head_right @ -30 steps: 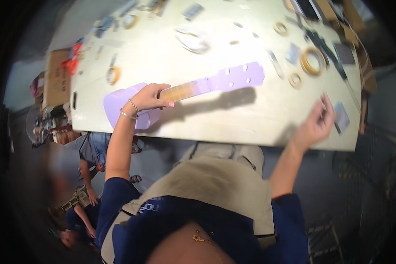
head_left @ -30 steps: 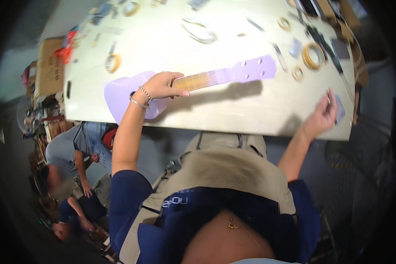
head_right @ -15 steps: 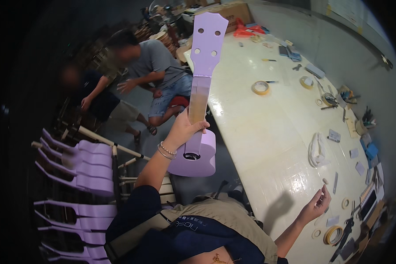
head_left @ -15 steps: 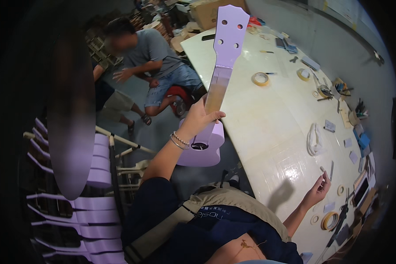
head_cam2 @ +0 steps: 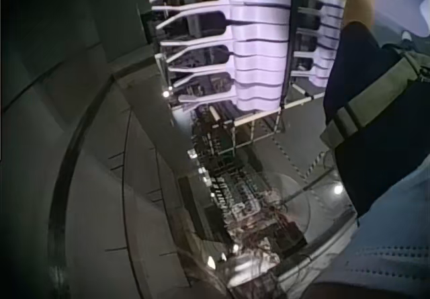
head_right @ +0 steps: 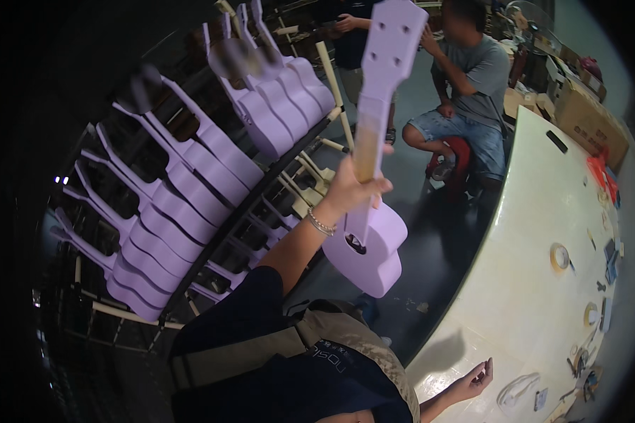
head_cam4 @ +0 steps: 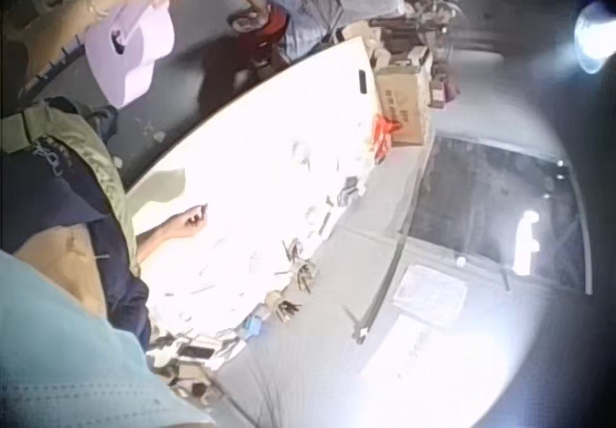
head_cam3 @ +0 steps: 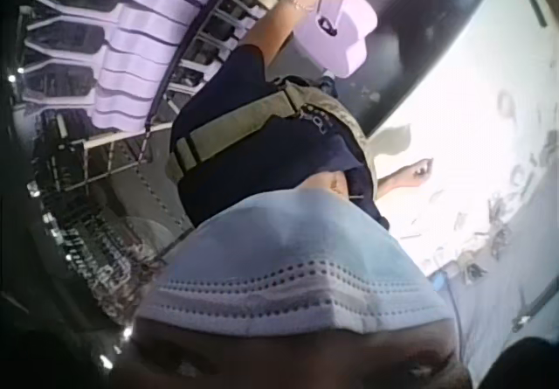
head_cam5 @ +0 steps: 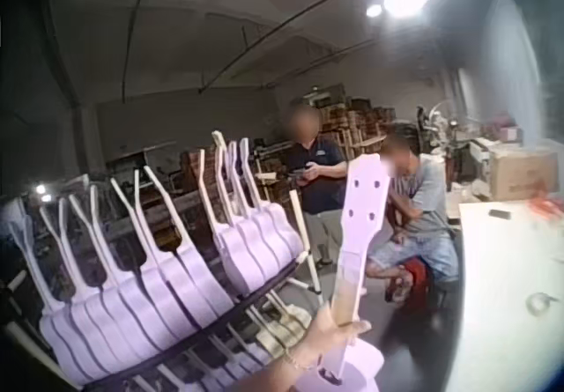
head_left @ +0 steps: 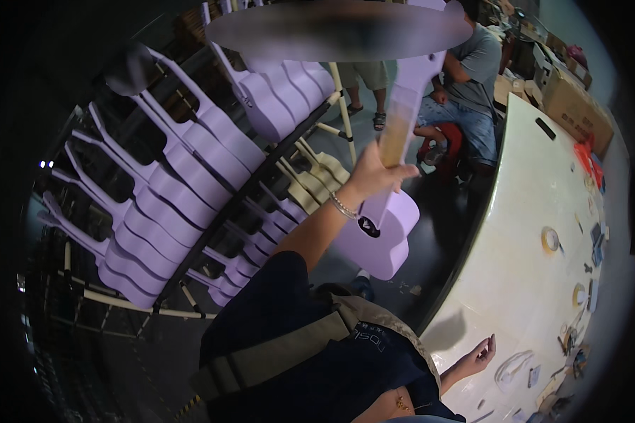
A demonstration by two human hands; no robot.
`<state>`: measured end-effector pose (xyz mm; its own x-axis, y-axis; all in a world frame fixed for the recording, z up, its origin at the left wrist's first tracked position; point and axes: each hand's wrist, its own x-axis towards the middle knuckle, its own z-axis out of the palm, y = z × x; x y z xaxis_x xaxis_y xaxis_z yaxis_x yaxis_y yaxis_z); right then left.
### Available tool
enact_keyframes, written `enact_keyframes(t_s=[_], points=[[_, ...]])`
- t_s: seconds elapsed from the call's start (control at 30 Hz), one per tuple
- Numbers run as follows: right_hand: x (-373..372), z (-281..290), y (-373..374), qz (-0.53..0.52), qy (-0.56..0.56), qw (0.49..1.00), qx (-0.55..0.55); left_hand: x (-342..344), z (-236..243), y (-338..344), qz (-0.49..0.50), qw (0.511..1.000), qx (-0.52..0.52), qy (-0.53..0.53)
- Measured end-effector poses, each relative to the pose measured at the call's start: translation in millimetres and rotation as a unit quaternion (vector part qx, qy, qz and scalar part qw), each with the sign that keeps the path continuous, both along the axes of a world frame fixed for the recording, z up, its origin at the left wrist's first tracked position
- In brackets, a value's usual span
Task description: The person uses a utility knife to trim edges and a sanding block to smooth the surface of a purple guitar neck and body. The person places the finished parts on a nearby rack.
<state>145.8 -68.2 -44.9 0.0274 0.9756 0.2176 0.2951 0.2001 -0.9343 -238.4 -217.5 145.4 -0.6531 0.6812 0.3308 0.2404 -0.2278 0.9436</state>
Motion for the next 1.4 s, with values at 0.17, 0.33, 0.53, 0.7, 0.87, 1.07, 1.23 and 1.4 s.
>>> enact_keyframes(t_s=[0.17, 0.33, 0.53, 0.7, 0.87, 1.07, 1.23, 1.4], points=[[-43.7, 13.4, 18.5, 0.073, -0.002, 0.997, 0.008, -47.2, 19.9, -59.9, 0.335, 0.923, 0.16, 0.104], [-81.9, 7.3, 26.1, 0.107, -0.017, 0.994, 0.008, -104.8, 59.2, -124.8, 0.448, 0.86, 0.208, 0.128], [-135.7, 6.2, 13.3, 0.132, -0.027, 0.991, -0.011, -190.7, 143.4, -204.1, 0.541, 0.773, 0.174, 0.283], [-172.7, 14.2, 11.2, 0.125, -0.062, 0.99, 0.018, -235.1, 154.0, -214.3, 0.536, 0.797, 0.186, 0.207], [-206.2, 21.6, 9.3, 0.13, -0.085, 0.987, 0.041, -282.8, 153.2, -250.8, 0.5, 0.824, 0.191, 0.185], [-231.4, 30.0, 3.9, 0.135, -0.11, 0.985, 0.017, -330.4, 148.5, -281.5, 0.508, 0.818, 0.165, 0.214], [-245.4, 28.6, 3.6, 0.139, -0.127, 0.981, 0.047, -360.4, 125.9, -283.2, 0.613, 0.733, 0.093, 0.28], [-265.1, 24.7, -0.3, 0.16, -0.136, 0.974, 0.081, -394.2, 95.5, -309.3, 0.738, 0.391, -0.242, 0.494]])
